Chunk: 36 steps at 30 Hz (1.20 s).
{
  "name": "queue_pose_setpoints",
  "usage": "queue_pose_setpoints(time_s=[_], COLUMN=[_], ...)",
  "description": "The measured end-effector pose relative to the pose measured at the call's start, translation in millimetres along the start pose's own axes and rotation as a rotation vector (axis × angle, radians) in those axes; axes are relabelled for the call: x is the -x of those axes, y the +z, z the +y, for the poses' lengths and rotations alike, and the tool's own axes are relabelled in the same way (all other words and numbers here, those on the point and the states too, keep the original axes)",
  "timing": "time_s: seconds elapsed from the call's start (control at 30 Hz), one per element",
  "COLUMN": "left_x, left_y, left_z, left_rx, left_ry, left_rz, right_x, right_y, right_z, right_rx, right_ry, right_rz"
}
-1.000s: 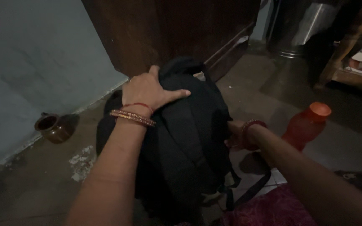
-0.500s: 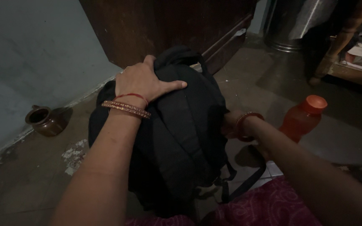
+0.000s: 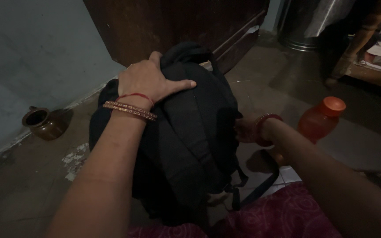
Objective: The person packs a black backpack with a white charger and red cable, then places an orange plastic bottle inside. They zip the bag closed and adjust the straps.
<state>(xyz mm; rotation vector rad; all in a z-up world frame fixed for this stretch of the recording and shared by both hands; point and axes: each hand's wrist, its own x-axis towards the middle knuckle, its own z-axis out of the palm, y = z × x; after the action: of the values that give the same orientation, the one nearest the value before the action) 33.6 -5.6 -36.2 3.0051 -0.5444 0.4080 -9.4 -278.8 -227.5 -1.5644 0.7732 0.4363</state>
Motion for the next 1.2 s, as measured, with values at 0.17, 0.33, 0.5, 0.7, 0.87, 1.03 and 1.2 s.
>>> queue_pose_setpoints(time_s=[0.17, 0.33, 0.5, 0.7, 0.87, 1.03, 1.2], left_x=[-2, -2, 0, 4, 7, 8, 14], left_y=[2, 3, 1, -3, -5, -8, -14], left_z=[0, -2, -1, 1, -1, -3, -7], left_rx=[-0.012, 0.004, 0.007, -0.004, 0.019, 0.073, 0.142], left_ry=[-0.001, -0.006, 0.004, 0.002, 0.007, 0.019, 0.029], left_rz=[0.005, -0.007, 0.008, 0.008, 0.014, -0.027, -0.037], right_x=[12, 28, 13, -17, -41, -61, -37], right_y=[5, 12, 13, 0, -19, -26, -22], right_z=[-3, -3, 0, 13, 24, 43, 35], right_rx=[-0.267, 0.295, 0.749, 1.258, 1.235, 0.254, -0.049], right_ry=[0.096, -0.002, -0.201, -0.452, -0.681, -0.414, -0.344], right_rz=[-0.006, 0.062, 0.033, 0.086, 0.079, 0.036, -0.13])
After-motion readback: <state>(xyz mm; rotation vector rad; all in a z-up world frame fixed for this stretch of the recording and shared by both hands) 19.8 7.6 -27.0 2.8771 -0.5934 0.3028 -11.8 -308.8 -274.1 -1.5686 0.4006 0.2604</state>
